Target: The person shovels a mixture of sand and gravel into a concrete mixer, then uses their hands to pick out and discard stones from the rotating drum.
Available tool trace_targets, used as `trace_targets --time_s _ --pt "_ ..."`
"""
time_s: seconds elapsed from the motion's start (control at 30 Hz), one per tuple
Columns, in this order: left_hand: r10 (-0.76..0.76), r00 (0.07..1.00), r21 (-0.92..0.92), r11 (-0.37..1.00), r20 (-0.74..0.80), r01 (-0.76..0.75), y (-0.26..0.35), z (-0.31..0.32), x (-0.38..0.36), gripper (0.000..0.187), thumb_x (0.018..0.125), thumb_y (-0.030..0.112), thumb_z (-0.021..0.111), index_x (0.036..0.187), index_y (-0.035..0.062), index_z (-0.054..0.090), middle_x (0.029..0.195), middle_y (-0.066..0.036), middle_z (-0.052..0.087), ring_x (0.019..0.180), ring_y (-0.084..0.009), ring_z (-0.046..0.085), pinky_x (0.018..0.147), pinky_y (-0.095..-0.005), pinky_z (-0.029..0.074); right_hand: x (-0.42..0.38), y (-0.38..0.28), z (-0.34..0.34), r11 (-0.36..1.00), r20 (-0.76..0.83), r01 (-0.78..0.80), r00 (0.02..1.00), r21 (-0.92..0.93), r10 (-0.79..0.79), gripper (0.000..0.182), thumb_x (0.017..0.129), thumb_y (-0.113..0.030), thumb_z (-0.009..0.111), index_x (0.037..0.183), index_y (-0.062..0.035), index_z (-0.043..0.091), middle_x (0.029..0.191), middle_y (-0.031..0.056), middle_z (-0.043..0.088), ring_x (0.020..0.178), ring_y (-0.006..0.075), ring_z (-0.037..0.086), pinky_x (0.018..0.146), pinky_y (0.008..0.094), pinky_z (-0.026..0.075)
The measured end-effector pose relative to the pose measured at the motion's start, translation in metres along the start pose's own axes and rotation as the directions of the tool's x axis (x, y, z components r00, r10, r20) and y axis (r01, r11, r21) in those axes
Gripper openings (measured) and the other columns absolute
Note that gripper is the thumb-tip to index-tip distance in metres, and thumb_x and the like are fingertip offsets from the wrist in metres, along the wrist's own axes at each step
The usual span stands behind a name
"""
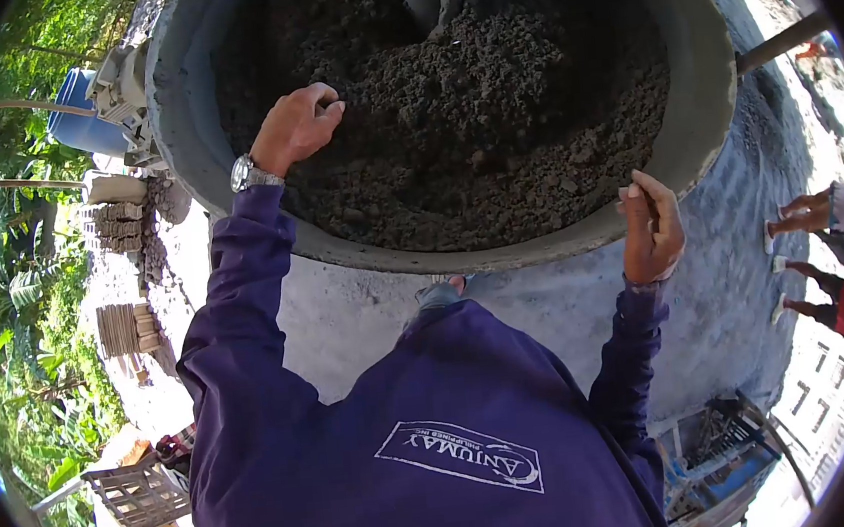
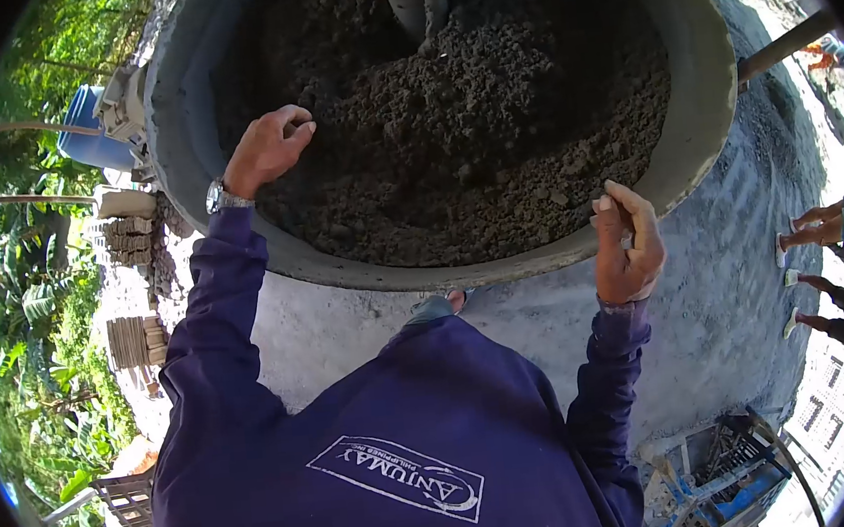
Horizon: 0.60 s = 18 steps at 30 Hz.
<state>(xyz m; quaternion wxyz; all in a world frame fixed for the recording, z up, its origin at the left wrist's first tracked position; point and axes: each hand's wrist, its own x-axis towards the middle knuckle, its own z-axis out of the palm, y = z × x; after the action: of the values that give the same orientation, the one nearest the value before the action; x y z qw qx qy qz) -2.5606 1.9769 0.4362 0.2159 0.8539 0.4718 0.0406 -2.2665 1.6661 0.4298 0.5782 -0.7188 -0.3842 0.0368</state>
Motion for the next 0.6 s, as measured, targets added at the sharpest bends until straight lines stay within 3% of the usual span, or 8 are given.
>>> trace_targets --time_s 0.03,0.1,0.17,0.2,0.33,0.4,0.5,0.6 --pt "-0.008 1.000 -0.002 1.000 0.003 0.008 -0.015 0.011 0.020 0.033 0.088 0.028 0.062 0.108 0.0027 0.064 0.088 -0.018 0.069 0.080 -0.0275 0.068 0.072 -0.0364 0.051 0.004 0.003 0.011 1.000 0.008 -0.003 1.000 0.000 0.003 0.022 0.091 -0.018 0.063 0.103 -0.0001 0.066 0.084 0.0096 0.069 0.074 0.0152 0.066 0.066 0.0284 0.051" --pt "0.124 0.963 0.012 0.991 0.239 -0.130 -0.053 0.055 0.052 0.036 0.085 0.031 0.062 0.108 0.0037 0.065 0.092 -0.019 0.069 0.088 -0.0296 0.067 0.078 -0.0395 0.051 0.004 0.012 0.026 0.853 0.170 0.263 0.963 -0.450 -0.208 0.018 0.087 -0.017 0.067 0.098 -0.0031 0.067 0.084 0.0086 0.070 0.072 0.0176 0.067 0.065 0.0294 0.052" --pt "0.080 0.924 0.049 0.993 0.373 -0.106 -0.084 0.099 0.073 0.038 0.083 0.033 0.063 0.108 0.0045 0.066 0.095 -0.019 0.069 0.091 -0.0302 0.067 0.080 -0.0404 0.051 0.005 0.011 0.028 0.892 0.139 0.139 0.986 -0.430 -0.087 0.017 0.085 -0.018 0.068 0.096 -0.0045 0.068 0.083 0.0082 0.069 0.071 0.0196 0.067 0.065 0.0304 0.052" --pt "0.039 0.869 0.090 0.991 0.493 -0.096 -0.094 0.119 0.079 0.039 0.081 0.034 0.065 0.108 0.0054 0.066 0.097 -0.019 0.069 0.094 -0.0309 0.066 0.083 -0.0412 0.050 0.005 0.010 0.026 0.913 0.102 0.013 0.994 -0.408 0.032 0.015 0.083 -0.018 0.069 0.093 -0.0059 0.068 0.082 0.0079 0.069 0.070 0.0216 0.067 0.064 0.0314 0.052" --pt "-0.165 0.479 0.272 0.948 0.862 -0.164 -0.071 0.148 0.049 0.045 0.072 0.032 0.073 0.106 0.0027 0.068 0.099 -0.020 0.069 0.093 -0.0322 0.066 0.083 -0.0416 0.052 0.009 0.005 0.027 0.872 0.122 0.021 0.992 -0.490 0.045 0.014 0.082 -0.017 0.069 0.091 -0.0064 0.067 0.080 0.0086 0.069 0.067 0.0243 0.067 0.064 0.0329 0.051" --pt "0.053 0.508 0.218 0.862 0.860 -0.459 -0.098 0.188 0.023 0.046 0.066 0.030 0.075 0.100 -0.0006 0.068 0.095 -0.021 0.068 0.088 -0.0348 0.067 0.079 -0.0454 0.053 0.007 0.013 0.028 0.888 0.065 0.064 0.997 -0.456 -0.039 0.012 0.081 -0.016 0.070 0.089 -0.0065 0.067 0.079 0.0086 0.069 0.066 0.0235 0.066 0.063 0.0326 0.051" --pt "0.168 0.473 0.218 0.723 0.865 -0.656 -0.104 0.215 0.009 0.046 0.064 0.032 0.074 0.094 -0.0009 0.067 0.092 -0.022 0.068 0.085 -0.0383 0.067 0.076 -0.0479 0.053 0.009 0.018 0.028 0.887 0.041 0.083 0.997 -0.454 -0.072 0.011 0.079 -0.014 0.071 0.088 -0.0076 0.067 0.077 0.0071 0.068 0.066 0.0223 0.066 0.062 0.0323 0.050" --pt "0.011 0.554 0.298 0.834 0.832 -0.465 -0.082 0.201 0.021 0.042 0.064 0.032 0.072 0.088 -0.0009 0.066 0.089 -0.024 0.067 0.084 -0.0399 0.066 0.075 -0.0483 0.052 0.011 0.019 0.028 0.883 0.018 0.097 0.995 -0.460 -0.101 0.010 0.078 -0.012 0.071 0.087 -0.0088 0.067 0.076 0.0053 0.068 0.063 0.0214 0.063 0.061 0.0316 0.048"
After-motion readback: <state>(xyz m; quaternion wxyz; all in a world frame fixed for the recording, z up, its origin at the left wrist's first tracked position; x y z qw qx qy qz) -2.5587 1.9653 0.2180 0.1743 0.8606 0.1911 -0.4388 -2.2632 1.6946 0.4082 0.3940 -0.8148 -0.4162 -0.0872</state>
